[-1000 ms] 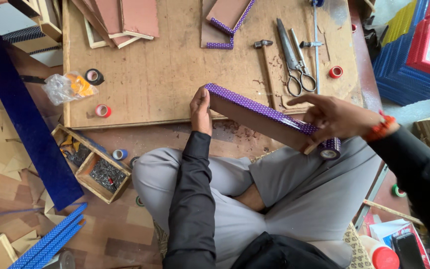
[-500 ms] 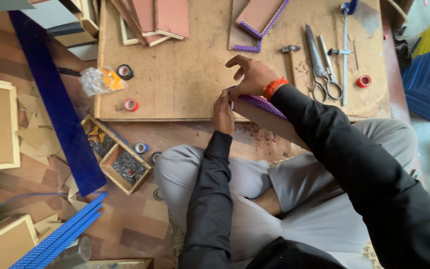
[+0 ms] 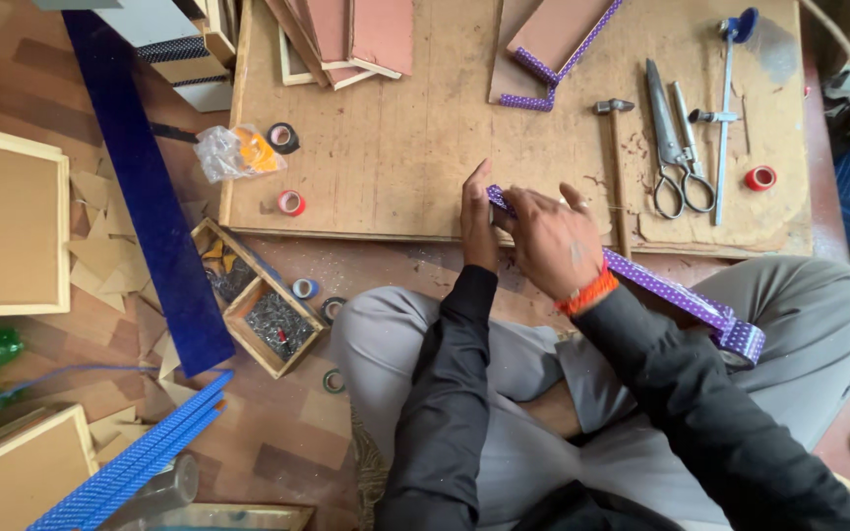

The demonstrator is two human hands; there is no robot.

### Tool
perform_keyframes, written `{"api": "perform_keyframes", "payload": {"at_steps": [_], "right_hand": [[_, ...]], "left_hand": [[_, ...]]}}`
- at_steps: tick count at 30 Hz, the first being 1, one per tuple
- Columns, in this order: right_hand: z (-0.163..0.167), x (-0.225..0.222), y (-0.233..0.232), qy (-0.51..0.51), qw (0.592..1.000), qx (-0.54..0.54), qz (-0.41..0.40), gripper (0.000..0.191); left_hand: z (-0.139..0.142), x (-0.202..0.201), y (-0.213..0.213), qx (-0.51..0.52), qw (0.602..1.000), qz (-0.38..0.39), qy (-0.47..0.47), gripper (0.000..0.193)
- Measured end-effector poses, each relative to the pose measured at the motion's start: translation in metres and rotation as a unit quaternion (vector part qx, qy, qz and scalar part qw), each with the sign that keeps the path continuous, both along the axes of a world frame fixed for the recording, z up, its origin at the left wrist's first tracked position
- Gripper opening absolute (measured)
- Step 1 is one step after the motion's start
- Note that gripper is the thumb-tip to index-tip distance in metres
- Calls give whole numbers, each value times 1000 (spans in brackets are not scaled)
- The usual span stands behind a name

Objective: The person wraps a purple polka-dotted ribbon around the edges of rectangular boards. They align the ribbon along the edges, fold it at corners, and secure it with tape. The person handles multiple boards one at a time, placing finished pieces on the table.

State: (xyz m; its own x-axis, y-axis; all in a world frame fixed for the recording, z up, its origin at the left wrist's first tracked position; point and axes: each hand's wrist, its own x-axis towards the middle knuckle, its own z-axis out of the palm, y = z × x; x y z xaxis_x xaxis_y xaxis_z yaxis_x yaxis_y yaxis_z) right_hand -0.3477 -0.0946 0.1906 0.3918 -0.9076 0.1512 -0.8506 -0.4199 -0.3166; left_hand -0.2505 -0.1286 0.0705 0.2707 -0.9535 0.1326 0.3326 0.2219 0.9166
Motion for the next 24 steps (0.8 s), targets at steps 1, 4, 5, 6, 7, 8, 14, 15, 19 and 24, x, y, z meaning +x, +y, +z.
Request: {"api": "perform_keyframes", "payload": {"at_steps": [1, 4, 5, 6, 7, 8, 14, 15, 19, 24], "right_hand": [[0, 3, -8, 11, 998, 58, -16, 32], [-3, 8, -26, 25, 989, 143, -34, 27], [-5, 8, -29, 25, 986, 159, -36, 27], [-8, 8, -31, 8, 988, 150, -27, 25], [-12, 7, -32, -10, 990, 142, -18, 24], [-16, 5, -31, -27, 991, 133, -12, 23], [-27, -17, -2, 35, 999, 11, 9, 45], [-25, -26, 8, 45, 999, -5, 3, 43], [-1, -75, 55, 121, 992, -41, -9, 41], [32, -135, 107, 110, 992, -43, -31, 39]], "left_hand": [[-1, 1, 1, 27, 1000, -8, 14, 68], [-4, 0, 0, 83, 995, -27, 55, 67], [-7, -1, -1, 92, 993, -29, 65, 66], [-10, -2, -2, 103, 991, -31, 74, 66], [-13, -2, -3, 65, 997, -13, 43, 62], [-16, -2, -6, 26, 1000, 3, 12, 59], [-25, -13, -4, 11, 998, 41, -35, 52], [-24, -13, -2, 27, 999, 34, -12, 53], [-16, -18, 5, 28, 999, 7, 20, 52], [-20, -27, 8, 38, 999, 17, 21, 50]]}}
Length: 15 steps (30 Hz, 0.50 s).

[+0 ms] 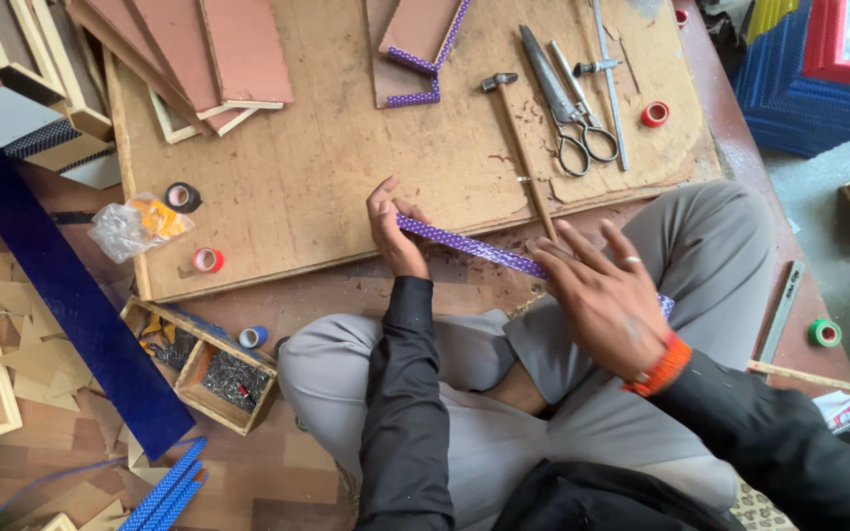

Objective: The person wraps a purple polka-dotted ribbon around the edges of rectangular boards. They align the ribbon along the edges, fold it at corners, and secure it with tape. The person handles multiple boards one at a time, placing finished pieces on the table.

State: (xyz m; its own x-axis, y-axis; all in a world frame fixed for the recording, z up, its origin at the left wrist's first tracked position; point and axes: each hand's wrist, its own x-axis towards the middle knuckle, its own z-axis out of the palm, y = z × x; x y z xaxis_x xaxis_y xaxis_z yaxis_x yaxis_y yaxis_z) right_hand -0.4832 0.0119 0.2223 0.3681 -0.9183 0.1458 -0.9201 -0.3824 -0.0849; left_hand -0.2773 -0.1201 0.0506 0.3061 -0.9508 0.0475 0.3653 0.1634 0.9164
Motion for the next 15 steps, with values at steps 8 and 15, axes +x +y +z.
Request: {"api": "perform_keyframes", "payload": {"at_steps": [8, 15], "right_hand": [[13, -52, 51, -60, 995, -62, -42, 32], [-6, -68, 74, -209, 972, -85, -65, 18]], "left_hand": [[-12, -18, 4, -28, 990, 22, 139, 30], [-6, -30, 15, -54, 953, 58, 292, 28]]}}
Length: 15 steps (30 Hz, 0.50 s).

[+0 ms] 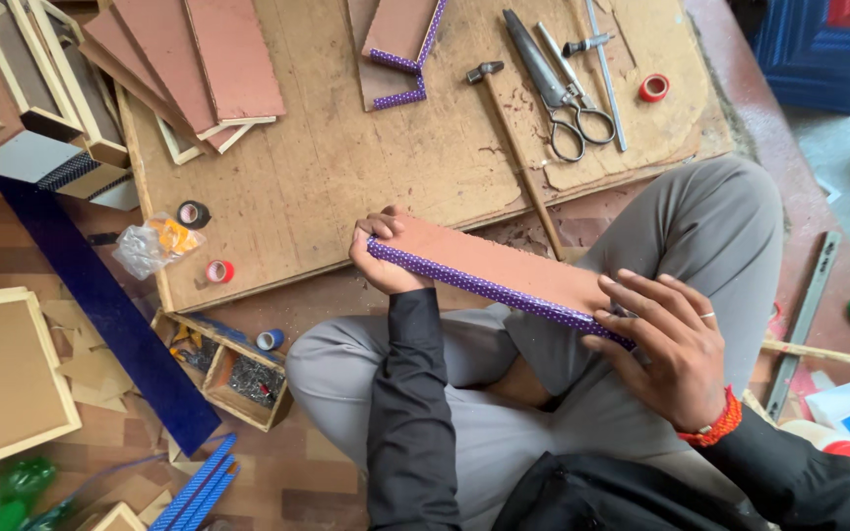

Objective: The person wraps a purple polka-dotted ribbon around the edges of rectangular boards. They align the ribbon along the edges, fold it at corners, and secure it with tape. The person handles multiple boards one at a time, placing finished pieces on the table.

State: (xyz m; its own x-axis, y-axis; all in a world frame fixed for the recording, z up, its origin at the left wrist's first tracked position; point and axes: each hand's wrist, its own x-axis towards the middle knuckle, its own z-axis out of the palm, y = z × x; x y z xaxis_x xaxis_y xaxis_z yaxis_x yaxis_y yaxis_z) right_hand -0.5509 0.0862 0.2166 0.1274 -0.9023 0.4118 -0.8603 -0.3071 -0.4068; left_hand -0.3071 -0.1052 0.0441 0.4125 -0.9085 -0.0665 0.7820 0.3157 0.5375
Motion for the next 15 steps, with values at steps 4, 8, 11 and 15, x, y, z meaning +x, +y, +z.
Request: {"api": "perform_keyframes", "payload": {"at_steps": [4, 8, 11, 15], "right_hand": [[8, -4, -1, -18, 1000, 23, -2, 16], [18, 10, -24, 25, 998, 20, 47, 15], [20, 32, -57, 42, 993, 15, 113, 14], [24, 79, -103, 59, 982, 10, 177, 8]], "left_hand": [[0, -13, -1, -64, 996, 43, 44, 30], [11, -21, 0, -90, 992, 80, 25, 34], [28, -25, 2, -73, 992, 100, 24, 34], [52, -28, 6, -108, 990, 83, 28, 42]]}}
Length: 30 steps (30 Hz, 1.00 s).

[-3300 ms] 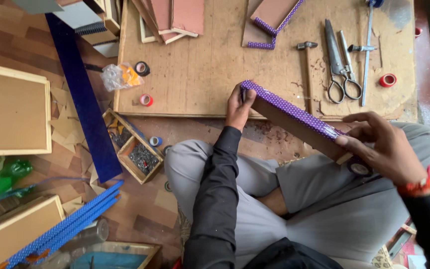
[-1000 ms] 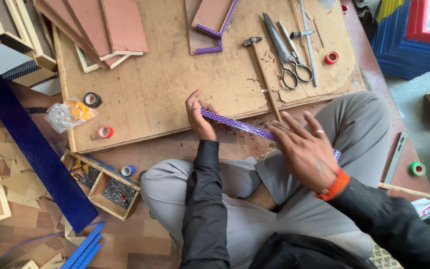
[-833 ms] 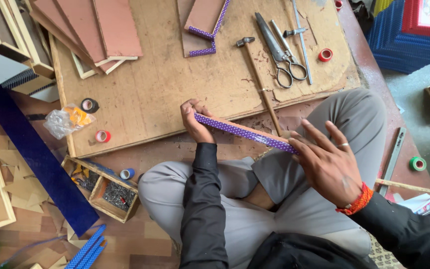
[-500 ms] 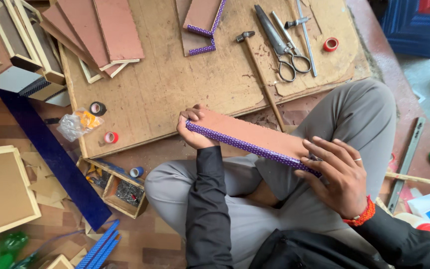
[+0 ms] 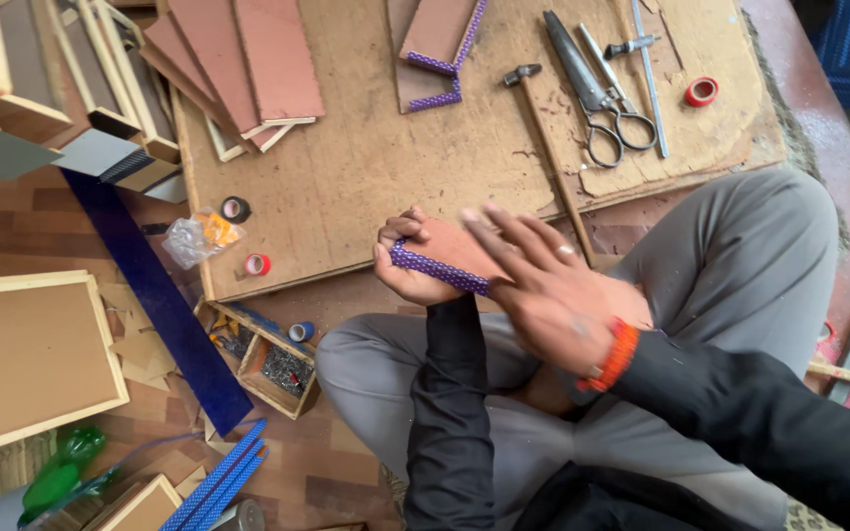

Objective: The person wraps a purple polka-dotted ribbon around the edges of rectangular boards. They align the ribbon along the edges, fold it at corners, and secure it with tape. The person handles multiple boards one at a time, placing finished pieces on the table.

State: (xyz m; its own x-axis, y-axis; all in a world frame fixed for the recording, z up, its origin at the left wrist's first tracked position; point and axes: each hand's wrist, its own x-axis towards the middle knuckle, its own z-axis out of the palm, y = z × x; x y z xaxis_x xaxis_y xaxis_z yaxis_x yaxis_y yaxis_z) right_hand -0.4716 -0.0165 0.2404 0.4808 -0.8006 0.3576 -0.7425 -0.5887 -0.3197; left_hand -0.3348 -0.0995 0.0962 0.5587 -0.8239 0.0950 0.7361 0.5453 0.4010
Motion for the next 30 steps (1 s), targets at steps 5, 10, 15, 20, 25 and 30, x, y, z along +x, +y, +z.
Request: {"api": "perform_keyframes", "payload": {"at_steps": [5, 10, 15, 20, 25, 30], "right_hand": [[6, 58, -56, -43, 998, -18, 44, 13], [3, 89, -78, -70, 996, -26, 46, 26], [20, 39, -63, -184, 983, 6, -5, 32], [23, -87, 18, -288, 952, 94, -31, 57], [-17, -126, 73, -296, 953, 64, 0, 69], [-18, -106, 73, -259, 956, -116, -65, 52]], "left_hand": [[12, -8, 8, -9, 993, -79, 86, 42], [15, -3, 7, 19, 985, -102, 138, 41], [23, 15, 4, 116, 977, -5, -177, 37], [20, 24, 3, 143, 964, 65, -215, 32], [-8, 28, 6, 260, 953, 88, -128, 26], [-47, 33, 28, 377, 925, 17, -52, 34]]}}
